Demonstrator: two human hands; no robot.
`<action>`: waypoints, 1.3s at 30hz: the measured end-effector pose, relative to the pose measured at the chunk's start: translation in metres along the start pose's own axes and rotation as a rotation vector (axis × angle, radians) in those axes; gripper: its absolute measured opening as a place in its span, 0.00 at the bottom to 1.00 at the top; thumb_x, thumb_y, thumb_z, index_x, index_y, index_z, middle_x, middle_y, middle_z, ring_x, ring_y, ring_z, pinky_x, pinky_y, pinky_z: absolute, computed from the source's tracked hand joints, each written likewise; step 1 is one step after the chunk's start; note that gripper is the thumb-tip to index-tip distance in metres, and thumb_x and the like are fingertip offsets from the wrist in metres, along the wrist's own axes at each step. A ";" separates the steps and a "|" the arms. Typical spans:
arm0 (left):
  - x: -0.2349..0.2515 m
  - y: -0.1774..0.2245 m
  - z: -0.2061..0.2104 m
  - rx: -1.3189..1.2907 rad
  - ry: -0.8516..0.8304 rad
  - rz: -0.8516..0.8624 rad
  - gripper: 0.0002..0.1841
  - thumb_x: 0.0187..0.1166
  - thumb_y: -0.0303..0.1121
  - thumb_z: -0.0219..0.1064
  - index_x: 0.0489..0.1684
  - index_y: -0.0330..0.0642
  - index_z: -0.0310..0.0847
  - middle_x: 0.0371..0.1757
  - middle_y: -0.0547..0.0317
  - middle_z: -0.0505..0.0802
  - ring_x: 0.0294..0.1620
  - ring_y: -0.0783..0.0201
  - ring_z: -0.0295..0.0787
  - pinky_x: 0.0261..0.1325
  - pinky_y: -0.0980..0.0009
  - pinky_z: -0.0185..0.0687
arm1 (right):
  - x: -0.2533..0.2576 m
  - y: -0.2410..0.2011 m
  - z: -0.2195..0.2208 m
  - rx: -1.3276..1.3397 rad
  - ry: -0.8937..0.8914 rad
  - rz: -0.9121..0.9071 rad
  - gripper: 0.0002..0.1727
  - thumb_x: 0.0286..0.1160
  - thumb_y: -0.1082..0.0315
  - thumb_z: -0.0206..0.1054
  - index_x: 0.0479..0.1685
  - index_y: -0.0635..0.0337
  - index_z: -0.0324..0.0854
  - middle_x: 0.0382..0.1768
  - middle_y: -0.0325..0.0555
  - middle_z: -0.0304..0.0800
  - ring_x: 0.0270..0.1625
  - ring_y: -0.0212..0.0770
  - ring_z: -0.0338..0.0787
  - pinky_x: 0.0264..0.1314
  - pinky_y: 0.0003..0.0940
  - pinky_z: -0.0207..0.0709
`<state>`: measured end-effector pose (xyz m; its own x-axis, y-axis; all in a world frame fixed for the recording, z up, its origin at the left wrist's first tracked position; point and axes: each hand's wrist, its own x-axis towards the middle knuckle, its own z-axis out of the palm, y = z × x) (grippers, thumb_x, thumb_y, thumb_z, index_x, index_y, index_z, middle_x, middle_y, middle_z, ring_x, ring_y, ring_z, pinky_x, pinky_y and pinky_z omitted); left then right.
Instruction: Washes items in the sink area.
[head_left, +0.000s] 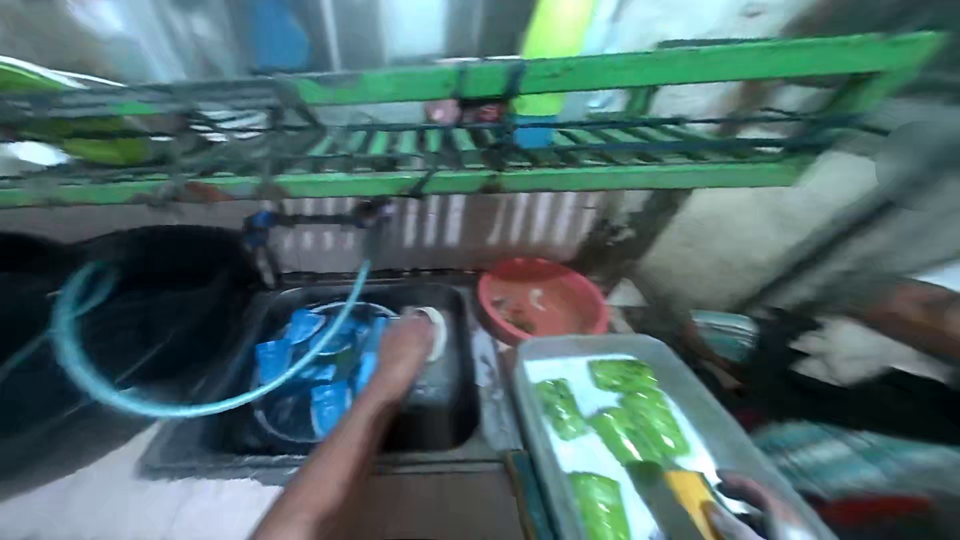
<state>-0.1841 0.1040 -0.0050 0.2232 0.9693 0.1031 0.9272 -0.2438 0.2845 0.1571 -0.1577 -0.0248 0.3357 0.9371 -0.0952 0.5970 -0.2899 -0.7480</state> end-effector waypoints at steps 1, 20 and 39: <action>0.011 -0.012 0.010 0.008 -0.034 -0.006 0.18 0.90 0.44 0.57 0.62 0.45 0.89 0.77 0.45 0.82 0.69 0.40 0.84 0.68 0.38 0.81 | -0.009 0.003 -0.004 -0.043 0.029 0.054 0.34 0.79 0.63 0.63 0.78 0.79 0.63 0.70 0.81 0.74 0.65 0.66 0.84 0.68 0.57 0.79; -0.064 0.196 0.058 -0.068 -0.842 1.064 0.38 0.63 0.32 0.82 0.79 0.41 0.74 0.73 0.40 0.84 0.77 0.40 0.78 0.79 0.37 0.70 | -0.007 0.020 0.001 0.334 0.096 0.355 0.34 0.79 0.70 0.63 0.87 0.63 0.64 0.76 0.63 0.78 0.74 0.52 0.82 0.77 0.50 0.75; -0.072 0.222 0.056 -1.663 -0.416 -0.512 0.40 0.83 0.41 0.69 0.91 0.46 0.48 0.83 0.34 0.70 0.79 0.43 0.74 0.74 0.43 0.76 | 0.037 -0.072 0.046 0.253 0.067 0.147 0.17 0.85 0.72 0.59 0.62 0.78 0.80 0.56 0.63 0.88 0.60 0.49 0.87 0.69 0.43 0.79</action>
<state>0.0222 -0.0176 -0.0023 0.3365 0.8308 -0.4432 -0.2677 0.5357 0.8009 0.0934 -0.0932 -0.0049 0.4580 0.8710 -0.1775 0.3404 -0.3563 -0.8701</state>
